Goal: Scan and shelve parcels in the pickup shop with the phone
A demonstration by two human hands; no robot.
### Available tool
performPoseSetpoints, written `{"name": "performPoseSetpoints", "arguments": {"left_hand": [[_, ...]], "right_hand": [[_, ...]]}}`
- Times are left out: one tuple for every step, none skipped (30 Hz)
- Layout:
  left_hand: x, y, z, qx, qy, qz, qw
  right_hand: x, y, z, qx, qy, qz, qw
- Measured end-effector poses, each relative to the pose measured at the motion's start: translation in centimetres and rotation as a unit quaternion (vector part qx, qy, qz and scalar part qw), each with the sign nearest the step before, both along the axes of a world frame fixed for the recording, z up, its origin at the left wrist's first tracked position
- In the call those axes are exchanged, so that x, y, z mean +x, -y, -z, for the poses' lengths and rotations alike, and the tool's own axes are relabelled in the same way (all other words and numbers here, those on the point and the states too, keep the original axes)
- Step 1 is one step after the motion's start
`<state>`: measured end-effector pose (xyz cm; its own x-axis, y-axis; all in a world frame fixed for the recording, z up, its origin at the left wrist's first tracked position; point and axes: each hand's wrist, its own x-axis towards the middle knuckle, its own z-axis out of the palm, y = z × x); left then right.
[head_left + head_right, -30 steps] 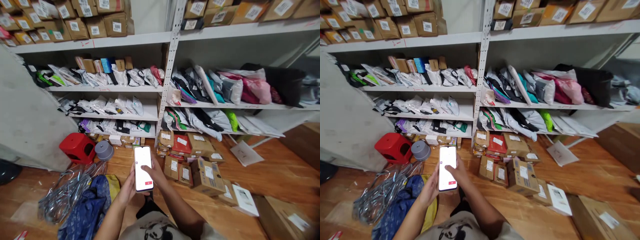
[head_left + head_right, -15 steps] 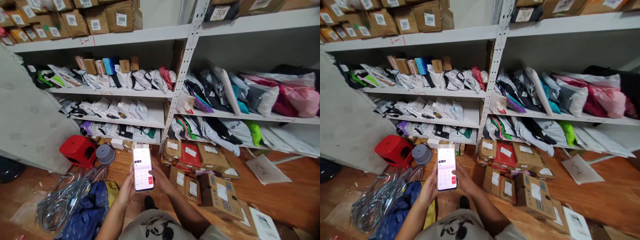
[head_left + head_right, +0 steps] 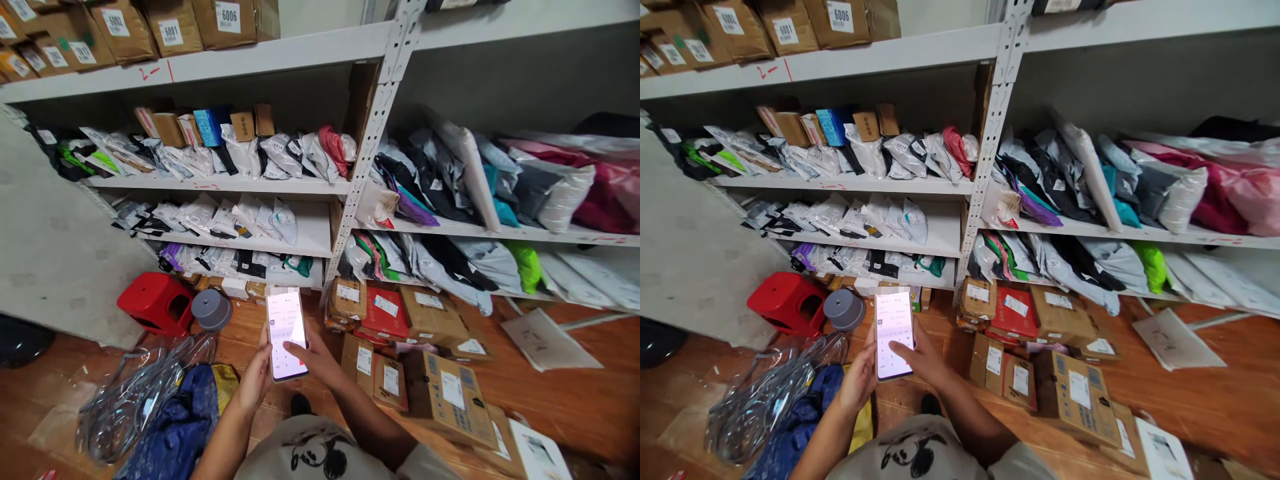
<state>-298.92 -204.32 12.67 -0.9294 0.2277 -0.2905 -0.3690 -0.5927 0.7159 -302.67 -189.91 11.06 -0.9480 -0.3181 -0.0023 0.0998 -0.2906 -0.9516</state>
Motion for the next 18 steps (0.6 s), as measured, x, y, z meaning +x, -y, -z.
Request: {"name": "performPoseSetpoints", "arguments": {"left_hand": [[-0.2, -0.1, 0.1, 0.005, -0.007, -0.002, 1.000], [-0.3, -0.1, 0.1, 0.009, -0.009, -0.004, 1.000], [-0.5, -0.2, 0.1, 0.013, -0.008, -0.006, 1.000], [-0.6, -0.2, 0.1, 0.014, -0.002, -0.008, 1.000], [-0.8, -0.2, 0.0, 0.011, 0.007, -0.009, 1.000], [-1.0, -0.3, -0.2, 0.003, 0.016, -0.011, 1.000], [-1.2, -0.3, -0.3, -0.009, 0.024, -0.014, 1.000], [-1.5, -0.4, -0.4, -0.026, 0.031, -0.017, 0.999], [-1.7, -0.5, -0.4, -0.044, 0.038, -0.020, 0.998], [-2.0, -0.5, -0.4, -0.059, 0.044, -0.021, 0.997], [-2.3, -0.5, -0.3, -0.066, 0.048, -0.019, 0.997], [-2.6, -0.5, -0.1, -0.061, 0.047, -0.016, 0.997], [-2.9, -0.5, 0.2, -0.047, 0.042, -0.012, 0.998], [-3.2, -0.4, 0.4, -0.027, 0.034, -0.005, 0.999], [-3.5, -0.4, 0.7, -0.006, 0.028, 0.003, 1.000], [-3.8, -0.4, 1.0, 0.011, 0.025, 0.008, 1.000], [-4.1, -0.4, 1.2, 0.024, 0.029, 0.013, 0.999], [-4.3, -0.4, 1.3, 0.032, 0.036, 0.015, 0.999]], "right_hand": [[-0.2, -0.1, 0.0, 0.002, -0.001, 0.004, 1.000], [-0.3, -0.3, 0.0, -0.001, -0.003, -0.001, 1.000], [-0.5, -0.5, 0.0, -0.006, -0.010, -0.018, 1.000], [-0.6, -0.9, 0.0, -0.010, -0.020, -0.044, 0.999], [-0.7, -1.2, 0.0, -0.011, -0.033, -0.070, 0.997], [-0.8, -1.5, 0.1, -0.008, -0.044, -0.091, 0.995], [-0.9, -1.8, 0.1, -0.002, -0.050, -0.104, 0.993], [-1.1, -2.0, 0.2, 0.003, -0.052, -0.110, 0.993], [-1.2, -2.1, 0.3, 0.002, -0.048, -0.111, 0.993], [-1.4, -2.1, 0.5, -0.004, -0.040, -0.108, 0.993], [-1.5, -2.1, 0.6, -0.012, -0.030, -0.102, 0.994], [-1.8, -2.1, 0.8, -0.018, -0.022, -0.094, 0.995], [-2.0, -2.2, 1.0, -0.021, -0.017, -0.081, 0.996], [-2.2, -2.2, 1.2, -0.020, -0.014, -0.068, 0.997], [-2.5, -2.3, 1.3, -0.016, -0.014, -0.057, 0.998], [-2.8, -2.4, 1.5, -0.014, -0.014, -0.051, 0.999], [-3.0, -2.4, 1.6, -0.015, -0.013, -0.047, 0.999], [-3.3, -2.5, 1.7, -0.018, -0.013, -0.040, 0.999]]}}
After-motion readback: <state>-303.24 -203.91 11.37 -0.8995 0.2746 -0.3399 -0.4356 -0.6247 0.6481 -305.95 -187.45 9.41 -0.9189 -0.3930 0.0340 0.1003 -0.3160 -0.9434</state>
